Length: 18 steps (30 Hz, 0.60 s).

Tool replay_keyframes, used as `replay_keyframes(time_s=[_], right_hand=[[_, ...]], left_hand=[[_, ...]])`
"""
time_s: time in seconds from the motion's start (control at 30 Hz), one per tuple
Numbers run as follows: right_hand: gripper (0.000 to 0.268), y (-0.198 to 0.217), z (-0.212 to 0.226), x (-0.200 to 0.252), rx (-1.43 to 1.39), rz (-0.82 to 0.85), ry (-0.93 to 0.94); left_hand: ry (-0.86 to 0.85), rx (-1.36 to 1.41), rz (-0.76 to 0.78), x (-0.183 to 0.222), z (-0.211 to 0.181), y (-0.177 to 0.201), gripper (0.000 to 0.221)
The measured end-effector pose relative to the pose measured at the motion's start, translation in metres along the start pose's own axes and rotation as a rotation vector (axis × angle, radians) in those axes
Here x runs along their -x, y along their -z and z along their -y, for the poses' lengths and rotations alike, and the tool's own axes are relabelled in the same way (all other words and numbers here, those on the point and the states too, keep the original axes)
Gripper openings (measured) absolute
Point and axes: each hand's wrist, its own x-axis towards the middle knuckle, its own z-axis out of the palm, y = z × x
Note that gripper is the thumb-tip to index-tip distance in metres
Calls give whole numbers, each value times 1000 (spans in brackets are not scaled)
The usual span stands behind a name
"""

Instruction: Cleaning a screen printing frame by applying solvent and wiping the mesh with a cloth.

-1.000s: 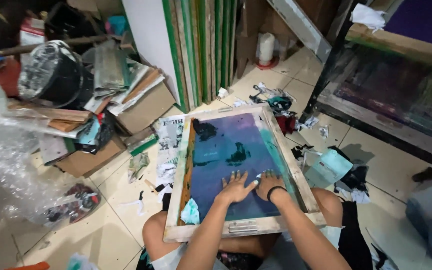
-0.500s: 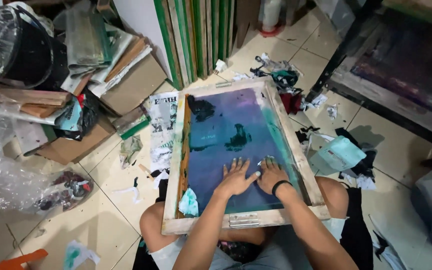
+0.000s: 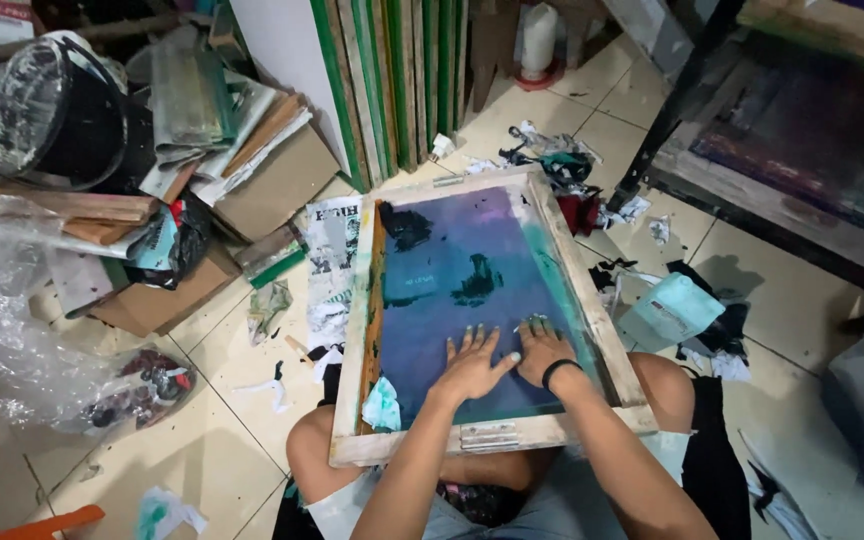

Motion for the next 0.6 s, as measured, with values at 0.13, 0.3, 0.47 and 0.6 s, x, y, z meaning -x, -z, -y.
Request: replay_keyframes(time_s=[0.13,0.3,0.47,0.6], right_hand=[[75,7,10,12,30,15,3],[70,10,25,30,-33,6,7],[68,3,13,27,-53,-43,33],[66,-3,8,29,-88,-50,69]], left_hand=[[-16,-16,6,7,8,-4,81],[-17,-46,-35,6,9,-10,76],[-35,-70,-53,-13,21,-28,77],[-65,-59,-52,-18,24,-32,74]])
